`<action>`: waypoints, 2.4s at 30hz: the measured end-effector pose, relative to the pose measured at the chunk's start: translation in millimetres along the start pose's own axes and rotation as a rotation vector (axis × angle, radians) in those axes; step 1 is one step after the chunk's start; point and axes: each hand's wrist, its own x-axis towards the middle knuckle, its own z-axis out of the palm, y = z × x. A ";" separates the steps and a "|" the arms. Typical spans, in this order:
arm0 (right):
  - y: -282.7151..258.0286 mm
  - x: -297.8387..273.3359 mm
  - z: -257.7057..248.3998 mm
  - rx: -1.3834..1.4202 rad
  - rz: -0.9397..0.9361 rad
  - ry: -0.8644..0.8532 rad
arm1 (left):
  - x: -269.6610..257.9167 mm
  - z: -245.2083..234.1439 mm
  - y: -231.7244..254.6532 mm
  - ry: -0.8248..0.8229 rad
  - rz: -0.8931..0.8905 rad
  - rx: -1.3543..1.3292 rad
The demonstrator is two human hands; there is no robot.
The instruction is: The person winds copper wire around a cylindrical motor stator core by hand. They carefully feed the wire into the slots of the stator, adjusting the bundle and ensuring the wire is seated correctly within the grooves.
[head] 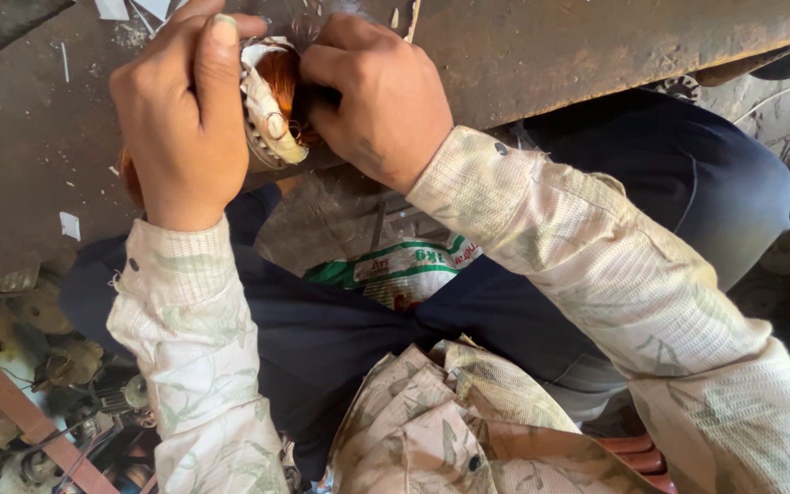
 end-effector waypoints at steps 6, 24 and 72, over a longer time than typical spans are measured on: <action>6.2 -4.9 -0.1 -0.051 -0.067 -0.020 | 1.4 -1.0 0.5 -0.018 0.003 -0.047; 11.6 7.4 -10.2 -0.044 -0.262 -0.099 | -0.6 0.3 -12.3 -0.035 -0.024 -0.115; -3.3 -5.8 7.7 0.009 0.082 -0.078 | -26.3 -26.5 -30.6 -0.286 -0.111 -0.068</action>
